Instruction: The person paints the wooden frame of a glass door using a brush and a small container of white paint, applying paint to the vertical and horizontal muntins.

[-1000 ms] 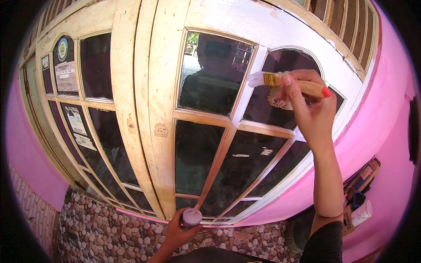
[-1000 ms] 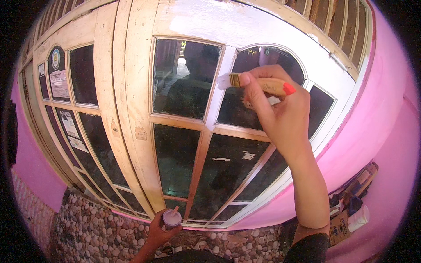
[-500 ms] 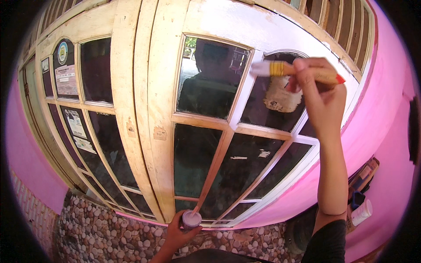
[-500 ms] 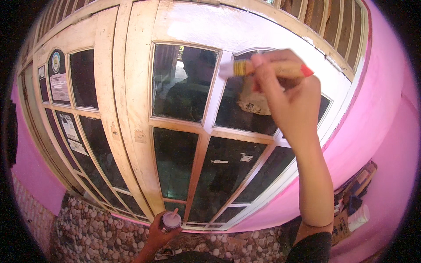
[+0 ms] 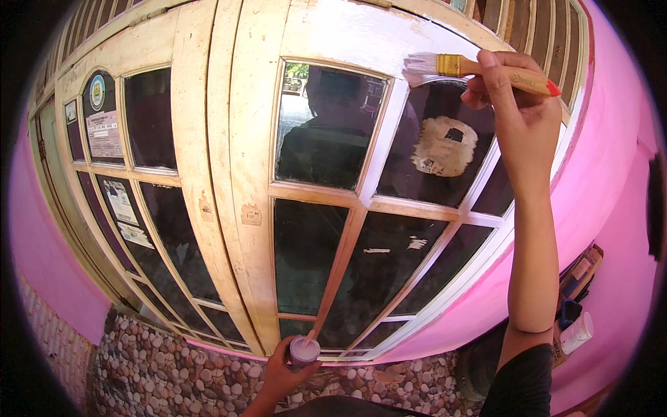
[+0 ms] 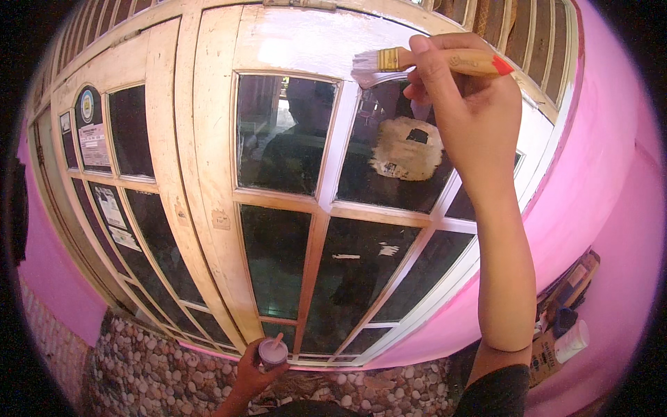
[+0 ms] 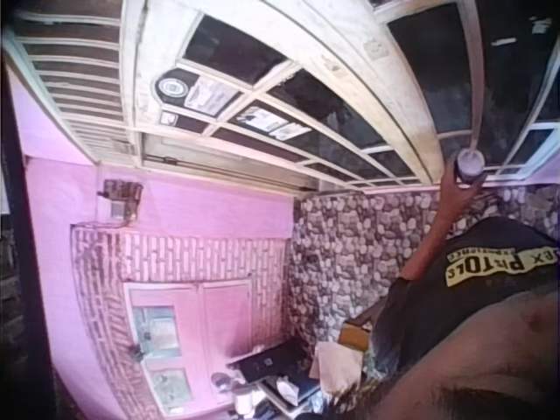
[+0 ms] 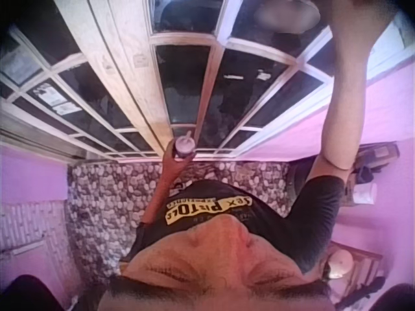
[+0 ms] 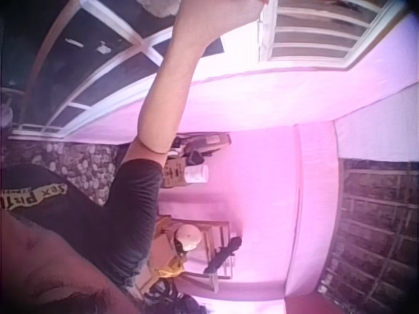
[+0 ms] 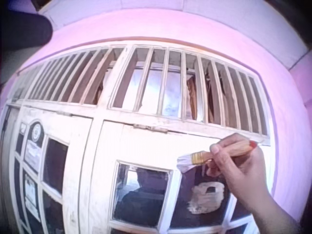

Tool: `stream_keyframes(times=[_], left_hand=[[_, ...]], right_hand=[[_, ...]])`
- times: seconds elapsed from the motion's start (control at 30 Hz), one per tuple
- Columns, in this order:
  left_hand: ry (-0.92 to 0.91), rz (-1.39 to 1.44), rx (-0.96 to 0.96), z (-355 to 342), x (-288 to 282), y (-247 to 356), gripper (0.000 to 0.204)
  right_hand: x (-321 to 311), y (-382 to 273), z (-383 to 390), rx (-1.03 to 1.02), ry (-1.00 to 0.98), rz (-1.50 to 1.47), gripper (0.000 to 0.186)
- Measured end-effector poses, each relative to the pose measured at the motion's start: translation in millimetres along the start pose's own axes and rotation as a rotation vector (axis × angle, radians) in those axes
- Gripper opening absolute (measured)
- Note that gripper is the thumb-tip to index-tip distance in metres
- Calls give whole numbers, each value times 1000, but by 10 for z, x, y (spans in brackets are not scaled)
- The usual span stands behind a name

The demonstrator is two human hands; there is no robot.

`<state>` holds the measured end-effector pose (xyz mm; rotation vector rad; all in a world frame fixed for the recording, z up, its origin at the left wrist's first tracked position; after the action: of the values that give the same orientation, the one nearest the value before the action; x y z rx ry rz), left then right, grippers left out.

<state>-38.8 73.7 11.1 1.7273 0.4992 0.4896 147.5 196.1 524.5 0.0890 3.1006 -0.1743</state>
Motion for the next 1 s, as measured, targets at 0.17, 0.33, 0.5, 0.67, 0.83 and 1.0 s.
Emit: stream_keyframes(times=[0.17, 0.33, 0.5, 0.67, 0.83, 1.0], left_hand=[[-10, 5, -15, 2, -4, 33, 72], [-33, 10, -25, 3, 51, 8, 72], [-27, -11, -21, 10, 66, 75, 72], [-35, -22, -4, 23, 134, 45, 73], [-25, -79, 35, 9, 228, 60, 73], [-27, -53, 30, -1, 454, 106, 71]], right_hand=[[50, 146, 119, 97, -42, -38, 26], [-96, 85, 143, 91, 22, -114, 29], [-287, 203, 605, 253, 70, -84, 27], [-312, 226, 1465, 467, -77, -272, 21], [-314, 347, 2377, 688, -135, -497, 16], [-438, 609, 3048, 1021, -147, -502, 17]])
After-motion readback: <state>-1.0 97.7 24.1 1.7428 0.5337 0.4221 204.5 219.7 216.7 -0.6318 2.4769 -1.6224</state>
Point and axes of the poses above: each hand's wrist, its own z-axis away from the middle knuckle, its own x-axis out of the palm, y = z × x, the point moved 10 cm from there along -z, towards the middle knuckle, and after that the axes turned 9 degrees about y, right-handed, at the moved point
